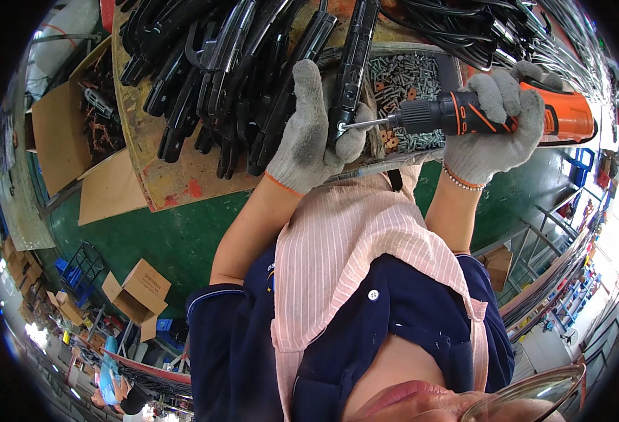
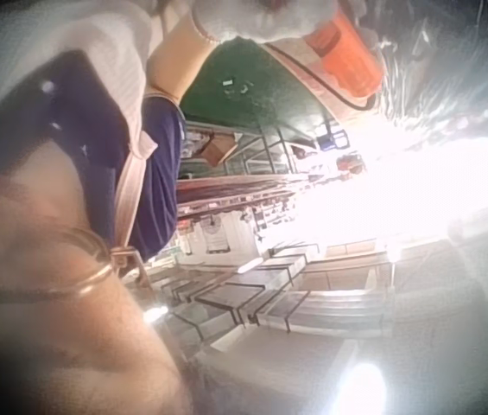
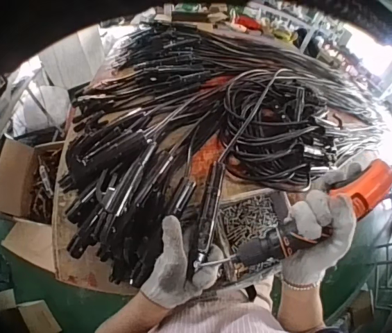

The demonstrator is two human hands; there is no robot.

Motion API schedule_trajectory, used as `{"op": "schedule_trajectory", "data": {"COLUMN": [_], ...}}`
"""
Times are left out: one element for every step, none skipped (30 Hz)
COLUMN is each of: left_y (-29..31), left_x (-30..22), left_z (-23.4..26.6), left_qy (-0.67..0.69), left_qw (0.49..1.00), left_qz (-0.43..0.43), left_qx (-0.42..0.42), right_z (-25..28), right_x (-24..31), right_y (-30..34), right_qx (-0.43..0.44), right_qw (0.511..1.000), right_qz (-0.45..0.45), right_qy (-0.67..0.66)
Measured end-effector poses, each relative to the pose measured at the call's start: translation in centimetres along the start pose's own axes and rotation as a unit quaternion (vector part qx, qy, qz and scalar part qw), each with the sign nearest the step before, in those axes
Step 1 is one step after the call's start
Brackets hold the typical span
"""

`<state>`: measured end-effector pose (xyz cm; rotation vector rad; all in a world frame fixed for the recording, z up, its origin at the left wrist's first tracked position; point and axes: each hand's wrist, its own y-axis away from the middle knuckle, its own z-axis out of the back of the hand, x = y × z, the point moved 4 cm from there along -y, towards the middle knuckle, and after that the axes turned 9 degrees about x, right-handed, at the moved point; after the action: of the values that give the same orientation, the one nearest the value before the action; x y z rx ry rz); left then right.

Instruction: The person inserts screws into black plastic handles and plastic components using an electric screwdriver at a factory workbench.

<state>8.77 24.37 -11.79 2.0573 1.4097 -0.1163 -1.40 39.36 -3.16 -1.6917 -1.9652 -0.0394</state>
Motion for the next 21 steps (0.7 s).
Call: {"op": "schedule_trajectory", "data": {"left_y": [0.0, 0.0, 0.0, 0.1, 0.1, 0.1, 0.1, 0.0, -0.1, -0.1, 0.1, 0.2, 0.3, 0.3, 0.3, 0.4, 0.5, 0.6, 0.6, 0.4, 0.4], "left_x": [-0.1, -0.2, -0.2, -0.2, -0.2, -0.2, 0.0, 0.0, 0.0, 0.1, 0.0, -0.1, -0.2, -0.3, -0.3, -0.3, -0.2, -0.1, 0.1, 0.1, 0.0], "left_z": [0.0, -0.1, -0.2, -0.2, -0.2, -0.1, 0.0, -0.1, -0.5, -1.0, -1.1, -1.2, -1.3, -1.4, -1.3, -1.2, -0.9, -0.7, -0.4, -0.6, -0.8], "left_qy": [-0.022, -0.044, -0.044, -0.056, -0.068, -0.068, -0.076, -0.085, -0.085, -0.092, -0.099, -0.097, -0.11, -0.122, -0.12, -0.124, -0.126, -0.122, -0.103, -0.086, -0.085], "left_qw": [1.0, 0.999, 0.999, 0.998, 0.998, 0.998, 0.997, 0.996, 0.996, 0.996, 0.993, 0.993, 0.992, 0.991, 0.992, 0.991, 0.991, 0.991, 0.993, 0.995, 0.995], "left_qz": [-0.003, -0.007, -0.008, -0.005, -0.003, -0.005, -0.005, -0.003, -0.002, 0.002, 0.004, 0.002, 0.008, 0.014, 0.013, 0.024, 0.031, 0.027, 0.023, 0.024, 0.026], "left_qx": [0.01, 0.019, 0.02, 0.015, 0.009, 0.009, 0.013, 0.02, 0.023, -0.018, -0.061, -0.06, -0.054, -0.047, -0.044, -0.042, -0.045, -0.046, -0.053, -0.051, -0.045], "right_z": [-0.4, -1.1, -1.6, -1.7, -2.0, -2.4, -2.8, -3.7, -4.6, -5.3, -5.5, -5.9, -6.2, -6.4, -5.2, -5.0, -5.1, -5.1, -5.2, -5.6, -6.0], "right_x": [0.0, 0.3, 0.6, 0.6, 0.6, 0.7, 0.7, 0.8, 0.8, 0.8, 0.8, 0.8, 0.9, 0.9, 1.0, 1.1, 0.8, 0.4, 0.0, 0.0, 0.0], "right_y": [0.0, -0.1, -0.1, 0.1, 0.2, 0.3, 0.3, 0.3, 0.3, 0.3, 0.2, 0.1, 0.1, -0.1, -0.1, 0.0, -0.1, -0.2, -0.2, -0.2, -0.2], "right_qx": [0.0, 0.002, 0.005, 0.006, 0.03, 0.054, 0.056, 0.107, 0.158, 0.208, 0.21, 0.259, 0.308, 0.356, 0.379, 0.382, 0.375, 0.368, 0.362, 0.352, 0.342], "right_qw": [1.0, 0.998, 0.994, 0.994, 0.992, 0.99, 0.99, 0.984, 0.974, 0.962, 0.962, 0.947, 0.929, 0.908, 0.909, 0.907, 0.909, 0.91, 0.911, 0.91, 0.91], "right_qz": [0.0, 0.026, 0.051, 0.051, 0.048, 0.045, 0.044, 0.031, 0.017, 0.003, 0.003, 0.008, 0.012, 0.017, 0.051, 0.05, 0.035, 0.02, 0.004, -0.006, -0.017], "right_qy": [0.001, 0.051, 0.101, 0.101, 0.113, 0.125, 0.124, 0.142, 0.16, 0.178, 0.177, 0.191, 0.204, 0.218, 0.168, 0.17, 0.179, 0.189, 0.199, 0.217, 0.235]}}
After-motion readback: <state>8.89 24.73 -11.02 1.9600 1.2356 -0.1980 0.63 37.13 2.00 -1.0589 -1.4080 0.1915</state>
